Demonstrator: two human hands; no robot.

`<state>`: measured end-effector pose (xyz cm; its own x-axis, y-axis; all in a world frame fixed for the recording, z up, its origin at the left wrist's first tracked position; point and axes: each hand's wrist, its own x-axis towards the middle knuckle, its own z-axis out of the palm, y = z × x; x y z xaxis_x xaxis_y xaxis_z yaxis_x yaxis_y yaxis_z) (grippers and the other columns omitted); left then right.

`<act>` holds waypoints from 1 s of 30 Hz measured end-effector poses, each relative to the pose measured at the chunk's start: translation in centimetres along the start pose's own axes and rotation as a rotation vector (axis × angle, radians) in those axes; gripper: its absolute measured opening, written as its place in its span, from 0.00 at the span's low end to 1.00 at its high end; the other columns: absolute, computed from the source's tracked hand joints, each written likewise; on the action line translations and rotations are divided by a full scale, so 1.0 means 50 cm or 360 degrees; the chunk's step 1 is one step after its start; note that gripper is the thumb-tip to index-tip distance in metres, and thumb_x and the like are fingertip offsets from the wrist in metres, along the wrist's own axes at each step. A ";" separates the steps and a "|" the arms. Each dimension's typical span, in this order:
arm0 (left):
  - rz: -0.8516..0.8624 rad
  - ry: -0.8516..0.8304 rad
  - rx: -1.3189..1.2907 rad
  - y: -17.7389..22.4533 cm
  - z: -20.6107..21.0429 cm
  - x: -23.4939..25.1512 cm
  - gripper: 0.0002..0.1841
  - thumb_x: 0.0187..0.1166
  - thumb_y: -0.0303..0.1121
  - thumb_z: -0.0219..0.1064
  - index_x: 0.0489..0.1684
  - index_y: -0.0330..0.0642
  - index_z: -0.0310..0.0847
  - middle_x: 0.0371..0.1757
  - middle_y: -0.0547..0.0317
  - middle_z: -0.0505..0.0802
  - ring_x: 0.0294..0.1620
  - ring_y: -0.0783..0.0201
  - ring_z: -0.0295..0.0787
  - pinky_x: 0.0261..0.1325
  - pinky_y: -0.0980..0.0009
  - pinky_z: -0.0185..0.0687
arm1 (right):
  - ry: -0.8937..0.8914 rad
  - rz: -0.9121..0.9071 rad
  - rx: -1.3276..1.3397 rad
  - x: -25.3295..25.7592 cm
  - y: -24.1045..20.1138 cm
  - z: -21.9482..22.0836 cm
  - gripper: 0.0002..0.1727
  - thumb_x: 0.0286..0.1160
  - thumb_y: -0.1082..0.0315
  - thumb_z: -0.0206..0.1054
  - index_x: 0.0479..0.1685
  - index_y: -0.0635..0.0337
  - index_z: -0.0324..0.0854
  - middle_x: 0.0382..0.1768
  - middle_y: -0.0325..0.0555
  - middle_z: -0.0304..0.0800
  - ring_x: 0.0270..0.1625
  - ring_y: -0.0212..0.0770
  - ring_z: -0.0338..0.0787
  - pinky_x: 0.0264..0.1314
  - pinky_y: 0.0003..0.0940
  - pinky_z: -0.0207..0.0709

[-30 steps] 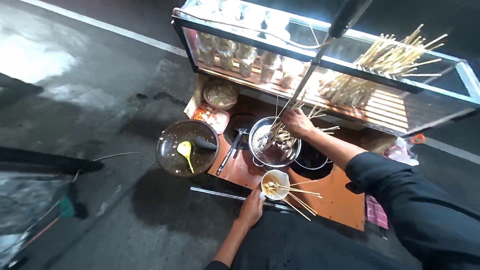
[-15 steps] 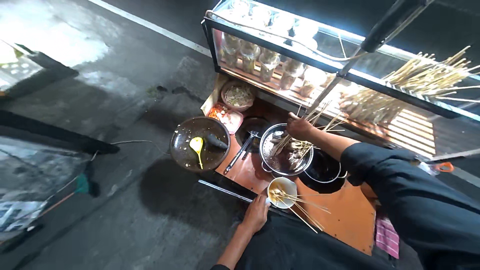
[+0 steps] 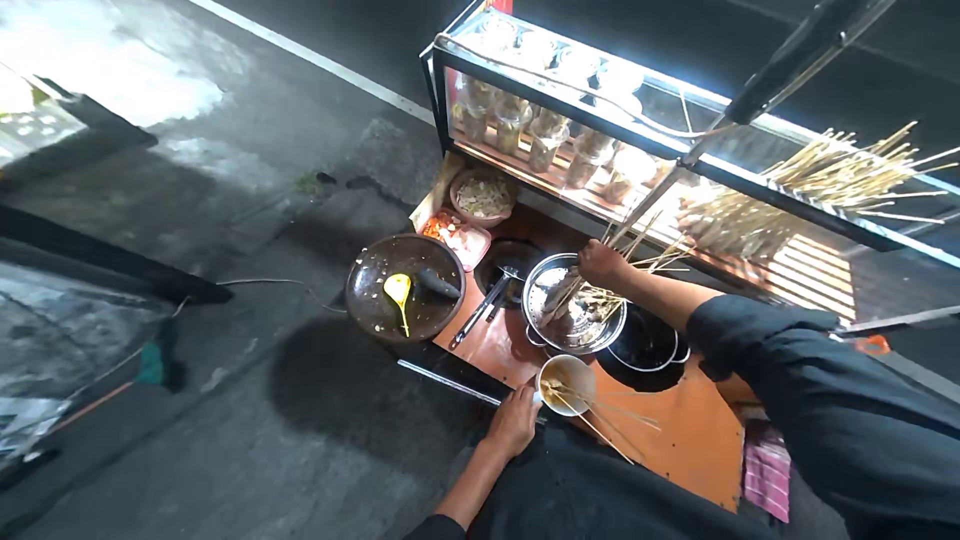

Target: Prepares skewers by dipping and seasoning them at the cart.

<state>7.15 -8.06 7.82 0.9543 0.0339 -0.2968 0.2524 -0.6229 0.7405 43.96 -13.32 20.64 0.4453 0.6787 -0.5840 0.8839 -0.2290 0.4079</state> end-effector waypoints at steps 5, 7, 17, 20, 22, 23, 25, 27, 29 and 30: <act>-0.0008 0.0030 0.0047 0.005 0.001 -0.001 0.24 0.94 0.45 0.46 0.68 0.36 0.78 0.66 0.42 0.87 0.70 0.48 0.85 0.75 0.53 0.79 | -0.0051 0.0204 0.0009 -0.033 -0.020 -0.050 0.13 0.81 0.76 0.56 0.42 0.71 0.89 0.50 0.60 0.92 0.59 0.61 0.90 0.74 0.64 0.72; -0.0004 0.0020 0.0067 0.005 0.000 -0.003 0.24 0.95 0.45 0.45 0.68 0.35 0.78 0.67 0.43 0.86 0.70 0.49 0.85 0.75 0.54 0.79 | -0.0161 0.0235 -0.0053 -0.043 -0.030 -0.072 0.13 0.81 0.76 0.57 0.42 0.71 0.89 0.50 0.61 0.92 0.58 0.61 0.90 0.68 0.65 0.74; -0.0034 -0.0063 0.0143 0.007 -0.009 -0.001 0.25 0.94 0.45 0.46 0.70 0.33 0.77 0.69 0.40 0.86 0.71 0.45 0.85 0.75 0.50 0.79 | -0.0367 0.0480 0.0014 -0.150 -0.007 -0.169 0.09 0.78 0.75 0.63 0.45 0.73 0.87 0.51 0.66 0.89 0.59 0.67 0.88 0.61 0.67 0.77; -0.0022 -0.0059 0.0149 0.007 -0.009 0.002 0.24 0.94 0.45 0.46 0.71 0.34 0.76 0.70 0.41 0.86 0.72 0.47 0.84 0.75 0.51 0.80 | -0.0329 0.0599 0.0108 -0.177 0.017 -0.176 0.09 0.78 0.76 0.62 0.44 0.73 0.87 0.51 0.66 0.89 0.58 0.66 0.89 0.59 0.66 0.80; 0.0015 -0.0061 0.0149 0.004 -0.009 0.004 0.24 0.94 0.44 0.46 0.70 0.34 0.76 0.68 0.41 0.86 0.71 0.47 0.85 0.74 0.51 0.81 | -0.0338 0.0642 0.0160 -0.197 0.019 -0.176 0.09 0.77 0.77 0.62 0.43 0.74 0.86 0.51 0.66 0.89 0.56 0.67 0.89 0.57 0.67 0.80; 0.0031 -0.0061 0.0149 0.003 -0.010 0.004 0.24 0.94 0.45 0.46 0.69 0.34 0.76 0.68 0.41 0.86 0.70 0.47 0.85 0.74 0.51 0.81 | -0.0324 0.0644 0.0169 -0.212 0.018 -0.179 0.08 0.78 0.76 0.62 0.43 0.73 0.86 0.50 0.66 0.89 0.55 0.67 0.90 0.55 0.67 0.81; 0.0034 -0.0084 0.0153 0.001 -0.015 0.005 0.24 0.94 0.45 0.45 0.70 0.34 0.76 0.69 0.41 0.86 0.71 0.47 0.85 0.74 0.51 0.80 | -0.0200 0.0595 0.0206 -0.243 0.020 -0.171 0.08 0.77 0.75 0.64 0.43 0.69 0.88 0.48 0.63 0.90 0.55 0.65 0.90 0.56 0.66 0.81; 0.0011 -0.0121 0.0153 0.005 -0.020 0.007 0.25 0.95 0.45 0.44 0.73 0.34 0.74 0.71 0.41 0.85 0.73 0.46 0.84 0.75 0.50 0.79 | -0.0051 0.0547 0.0239 -0.269 0.027 -0.141 0.09 0.79 0.74 0.62 0.44 0.68 0.88 0.47 0.62 0.91 0.54 0.65 0.90 0.56 0.65 0.81; -0.0012 -0.0143 0.0148 0.009 -0.022 0.007 0.26 0.95 0.45 0.44 0.76 0.35 0.73 0.74 0.41 0.83 0.74 0.46 0.83 0.77 0.50 0.78 | -0.0035 0.0553 0.0255 -0.300 0.025 -0.121 0.11 0.82 0.74 0.59 0.48 0.68 0.87 0.49 0.63 0.89 0.53 0.65 0.90 0.51 0.63 0.82; -0.0018 -0.0145 0.0146 0.011 -0.023 0.006 0.26 0.95 0.45 0.44 0.76 0.35 0.72 0.73 0.41 0.84 0.74 0.46 0.83 0.76 0.49 0.78 | -0.0059 0.0575 0.0271 -0.316 0.023 -0.113 0.11 0.82 0.74 0.59 0.48 0.69 0.86 0.48 0.64 0.88 0.51 0.66 0.90 0.49 0.64 0.83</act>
<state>7.77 -7.50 8.81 0.9320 -0.0270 -0.3614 0.2436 -0.6918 0.6798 37.11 -20.34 34.31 0.7341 0.5080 -0.4505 0.6789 -0.5629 0.4715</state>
